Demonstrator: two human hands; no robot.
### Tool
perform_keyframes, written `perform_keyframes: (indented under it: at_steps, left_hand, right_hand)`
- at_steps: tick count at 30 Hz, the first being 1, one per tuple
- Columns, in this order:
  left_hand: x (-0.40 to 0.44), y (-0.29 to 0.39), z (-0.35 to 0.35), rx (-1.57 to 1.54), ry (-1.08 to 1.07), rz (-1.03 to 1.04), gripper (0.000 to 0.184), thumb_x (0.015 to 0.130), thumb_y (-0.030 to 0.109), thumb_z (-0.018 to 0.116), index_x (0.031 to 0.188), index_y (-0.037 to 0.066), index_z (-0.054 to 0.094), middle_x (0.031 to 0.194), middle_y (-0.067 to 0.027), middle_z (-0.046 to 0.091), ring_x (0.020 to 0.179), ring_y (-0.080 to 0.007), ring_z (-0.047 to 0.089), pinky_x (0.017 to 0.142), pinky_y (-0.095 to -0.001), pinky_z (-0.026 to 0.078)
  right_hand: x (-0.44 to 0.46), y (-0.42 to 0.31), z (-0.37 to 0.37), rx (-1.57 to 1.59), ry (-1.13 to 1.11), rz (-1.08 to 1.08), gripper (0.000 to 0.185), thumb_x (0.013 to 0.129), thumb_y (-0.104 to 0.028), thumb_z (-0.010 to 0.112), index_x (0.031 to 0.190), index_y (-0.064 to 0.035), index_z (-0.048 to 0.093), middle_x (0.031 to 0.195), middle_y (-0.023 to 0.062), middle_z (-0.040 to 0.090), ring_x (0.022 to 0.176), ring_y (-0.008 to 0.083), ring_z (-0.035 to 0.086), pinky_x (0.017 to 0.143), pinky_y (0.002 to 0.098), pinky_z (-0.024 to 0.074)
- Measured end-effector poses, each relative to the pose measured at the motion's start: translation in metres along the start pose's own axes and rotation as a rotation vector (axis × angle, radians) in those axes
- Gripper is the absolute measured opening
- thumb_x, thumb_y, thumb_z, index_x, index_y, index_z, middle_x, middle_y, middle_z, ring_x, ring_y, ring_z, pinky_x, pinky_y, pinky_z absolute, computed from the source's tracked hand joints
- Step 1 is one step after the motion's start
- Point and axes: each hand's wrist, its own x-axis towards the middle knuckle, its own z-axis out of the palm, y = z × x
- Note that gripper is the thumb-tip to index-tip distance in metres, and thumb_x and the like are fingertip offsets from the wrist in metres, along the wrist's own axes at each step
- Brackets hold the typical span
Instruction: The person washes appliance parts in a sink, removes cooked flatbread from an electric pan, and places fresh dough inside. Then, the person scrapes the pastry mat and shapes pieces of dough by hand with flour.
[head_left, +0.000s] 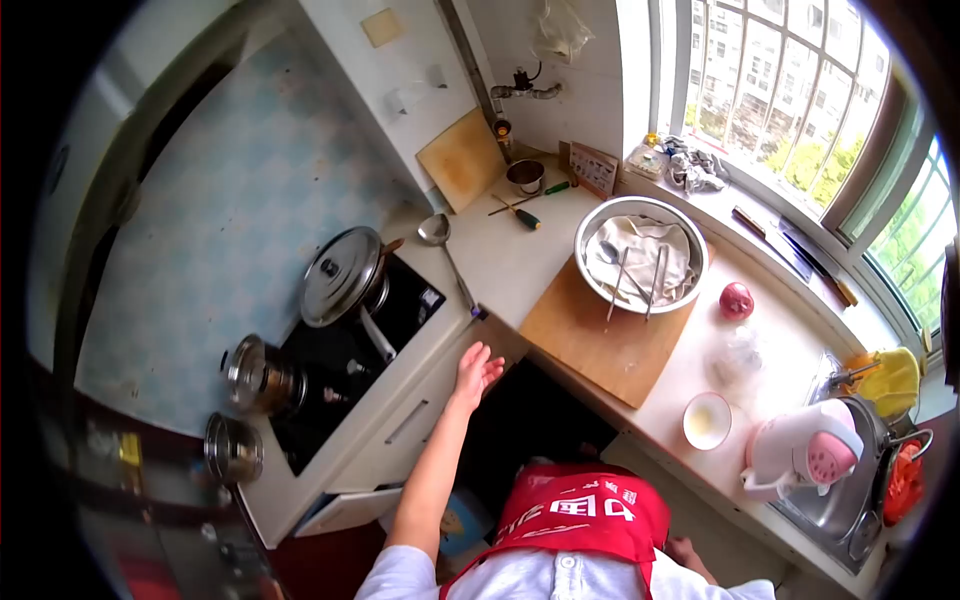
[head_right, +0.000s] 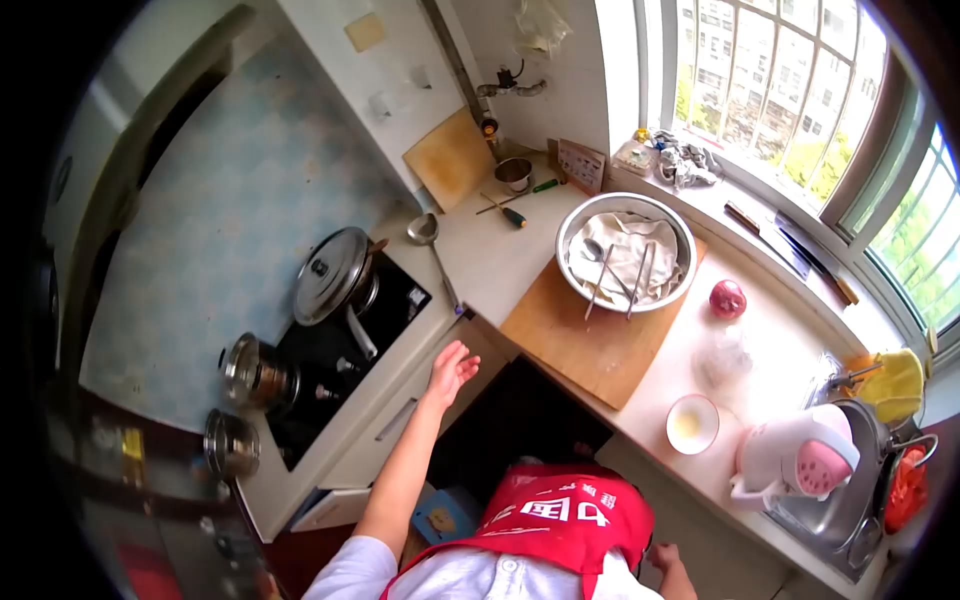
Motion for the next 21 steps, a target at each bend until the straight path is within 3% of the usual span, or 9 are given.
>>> perform_keyframes:
  at_steps: [3,5,7,9,12,14,18,21]
  left_hand:
    - [0.116,0.033,0.022,-0.005,-0.025,0.000,0.055,0.091,0.019,0.057,0.136,0.005,0.029,0.104,-0.0083,0.053,0.081,-0.0194,0.063,0.065,-0.0305,0.055]
    - [0.205,0.056,0.046,-0.019,-0.016,-0.003,0.039,0.091,0.017,0.056,0.124,0.005,0.039,0.096,-0.0076,0.053,0.076,-0.0196,0.063,0.063,-0.0307,0.055]
    - [0.291,0.080,0.069,-0.046,-0.076,0.013,0.023,0.091,0.016,0.056,0.108,0.006,0.044,0.093,-0.0074,0.053,0.073,-0.0200,0.063,0.060,-0.0299,0.055]
    - [0.380,0.094,0.093,-0.078,-0.064,-0.016,0.016,0.091,0.018,0.056,0.097,0.008,0.045,0.092,-0.0081,0.054,0.070,-0.0206,0.063,0.059,-0.0298,0.056]
    - [0.486,0.098,0.118,-0.074,-0.205,-0.067,0.023,0.092,0.022,0.056,0.104,0.009,0.041,0.094,-0.0084,0.055,0.071,-0.0212,0.063,0.059,-0.0306,0.056]
    - [0.508,0.112,0.144,-0.103,-0.006,-0.101,0.037,0.093,0.027,0.055,0.119,0.011,0.033,0.100,-0.0113,0.055,0.071,-0.0220,0.063,0.061,-0.0312,0.056]
    - [0.546,0.113,0.168,0.025,0.016,-0.020,0.051,0.094,0.029,0.054,0.130,0.014,0.021,0.108,-0.0162,0.053,0.072,-0.0235,0.063,0.061,-0.0314,0.057]
    - [0.559,0.112,0.166,0.133,-0.083,-0.078,0.047,0.097,0.014,0.043,0.135,0.012,0.017,0.115,-0.0186,0.050,0.074,-0.0243,0.064,0.062,-0.0308,0.057]
  right_hand:
    - [0.016,-0.059,0.030,0.341,0.179,-0.041,0.022,0.088,-0.014,0.052,0.108,-0.0037,0.055,0.077,0.0066,0.060,0.062,0.0158,0.058,0.049,0.0285,0.0446]
    - [0.011,-0.100,0.051,0.550,0.323,-0.084,0.024,0.090,-0.015,0.051,0.111,-0.0046,0.055,0.078,0.0066,0.061,0.065,0.0148,0.059,0.050,0.0271,0.0452]
    - [0.003,-0.095,0.086,0.699,0.537,-0.100,0.026,0.090,-0.015,0.050,0.115,-0.0074,0.052,0.070,0.0032,0.057,0.059,0.0140,0.057,0.047,0.0275,0.0433]
    - [-0.017,-0.065,0.137,0.757,0.703,-0.083,0.020,0.091,-0.019,0.053,0.106,-0.0065,0.056,0.079,0.0030,0.059,0.061,0.0091,0.052,0.051,0.0217,0.0415]
    - [-0.057,-0.029,0.227,0.626,0.716,0.141,0.018,0.091,-0.017,0.052,0.104,-0.0053,0.058,0.070,0.0022,0.057,0.060,0.0129,0.054,0.047,0.0278,0.0427]
    - [-0.072,-0.052,0.286,0.701,0.637,0.288,0.018,0.091,-0.017,0.052,0.104,-0.0054,0.058,0.070,0.0022,0.057,0.060,0.0126,0.054,0.048,0.0273,0.0426]
    - [-0.083,-0.104,0.351,0.809,0.611,0.347,0.018,0.091,-0.016,0.053,0.104,-0.0057,0.058,0.071,0.0022,0.057,0.060,0.0120,0.053,0.048,0.0264,0.0424]
    - [-0.090,-0.125,0.367,0.860,0.645,0.327,0.018,0.091,-0.016,0.053,0.104,-0.0059,0.058,0.072,0.0022,0.058,0.060,0.0115,0.053,0.048,0.0257,0.0422]
